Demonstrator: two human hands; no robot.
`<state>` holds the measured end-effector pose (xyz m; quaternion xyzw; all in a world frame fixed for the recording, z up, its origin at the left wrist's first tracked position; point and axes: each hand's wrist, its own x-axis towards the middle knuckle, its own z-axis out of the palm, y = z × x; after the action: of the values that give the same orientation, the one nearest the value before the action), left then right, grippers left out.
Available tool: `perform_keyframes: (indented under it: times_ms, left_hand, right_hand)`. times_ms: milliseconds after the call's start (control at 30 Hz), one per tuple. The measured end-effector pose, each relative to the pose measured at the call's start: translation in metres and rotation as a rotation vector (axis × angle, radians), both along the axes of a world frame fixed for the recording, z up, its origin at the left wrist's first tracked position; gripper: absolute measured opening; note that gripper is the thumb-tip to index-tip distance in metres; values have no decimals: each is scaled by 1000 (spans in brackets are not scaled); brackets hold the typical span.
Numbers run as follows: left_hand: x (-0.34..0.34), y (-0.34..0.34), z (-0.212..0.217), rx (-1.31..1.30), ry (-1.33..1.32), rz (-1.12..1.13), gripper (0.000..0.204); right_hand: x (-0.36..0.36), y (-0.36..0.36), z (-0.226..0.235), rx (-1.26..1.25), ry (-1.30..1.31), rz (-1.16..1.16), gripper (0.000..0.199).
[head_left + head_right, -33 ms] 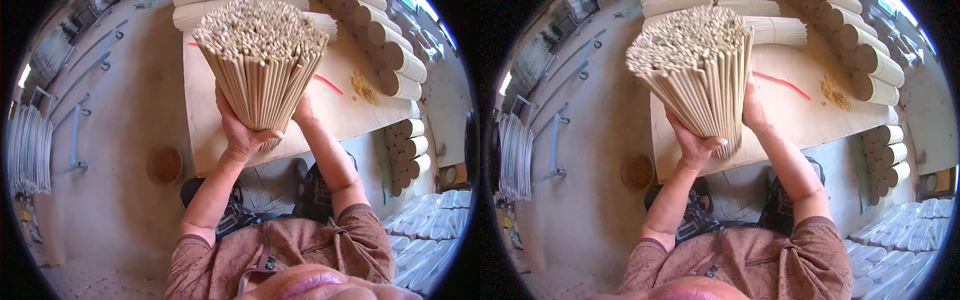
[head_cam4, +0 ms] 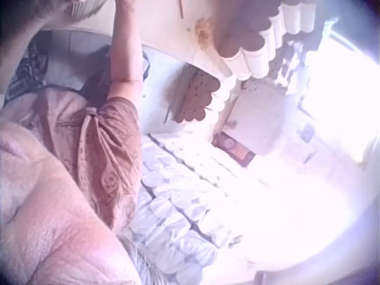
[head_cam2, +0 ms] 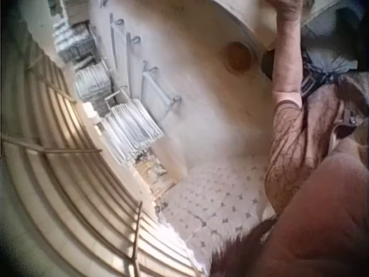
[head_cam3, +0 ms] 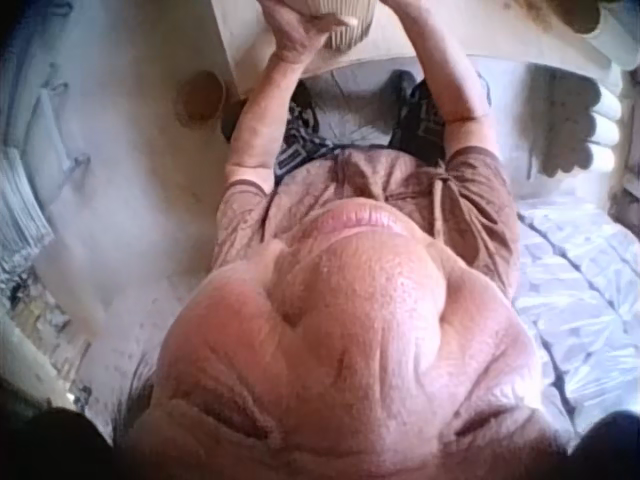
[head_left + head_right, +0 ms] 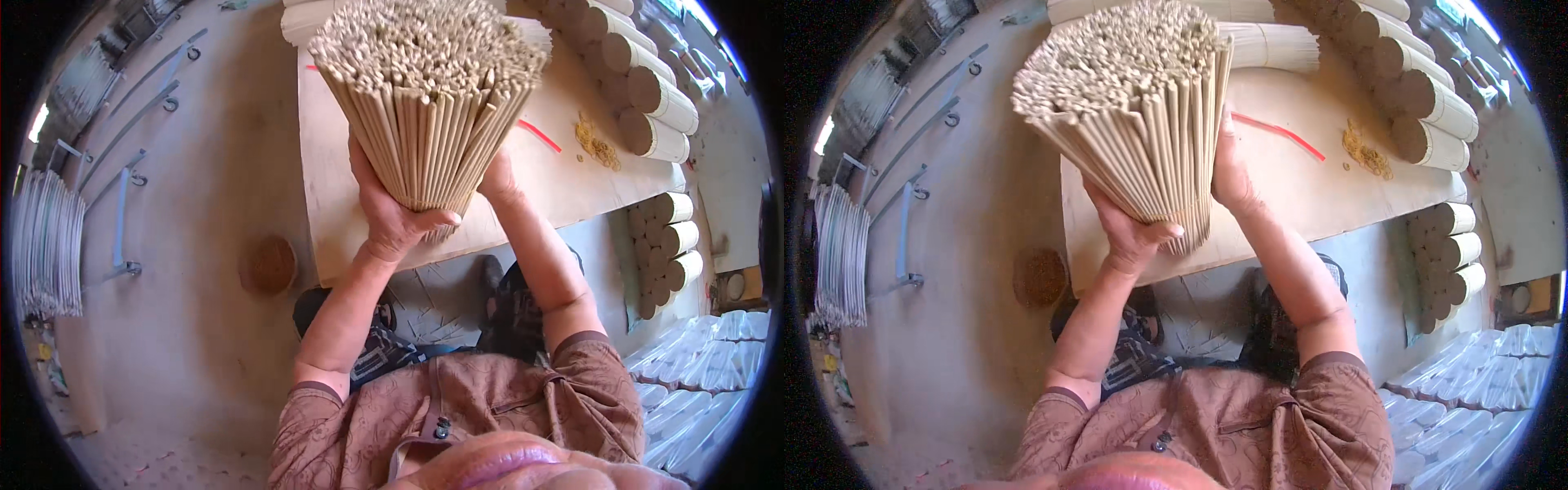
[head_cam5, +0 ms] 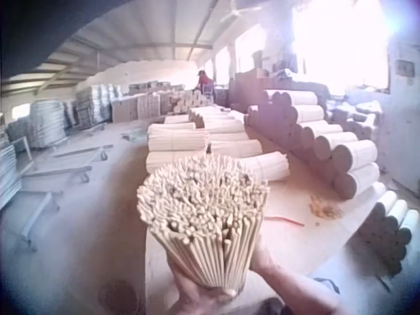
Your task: The person aligns and secures bundles of sticks using rubber bands and ribbons, retrieves additional sticks from a stack, and inserts them into a bundle by hand.
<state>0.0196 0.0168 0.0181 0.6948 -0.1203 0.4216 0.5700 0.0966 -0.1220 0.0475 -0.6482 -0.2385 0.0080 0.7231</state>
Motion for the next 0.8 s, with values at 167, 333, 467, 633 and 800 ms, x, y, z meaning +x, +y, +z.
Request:
perform_keyframes:
  times_ms: [167, 333, 467, 633, 800]
  left_hand:
    - [4, 7, -15, -73, 15, -69, 157]
    - [-12, 12, -18, -181, 104, -133, 157]
    - [0, 5, -17, -81, 84, -127, 158]
    - [-10, 20, -12, -40, 159, -80, 153]
    - [8, 17, -25, 152, 127, -2, 153]
  right_hand:
    - [16, -20, 6, -164, -6, -77, 80]
    - [20, -43, 116, -204, -457, 19, 97]
    - [-15, -17, 222, -691, -1007, 241, 95]
    - [-33, 21, 220, -1156, -1057, 358, 96]
    - [0, 33, 233, -1269, -965, 460, 87]
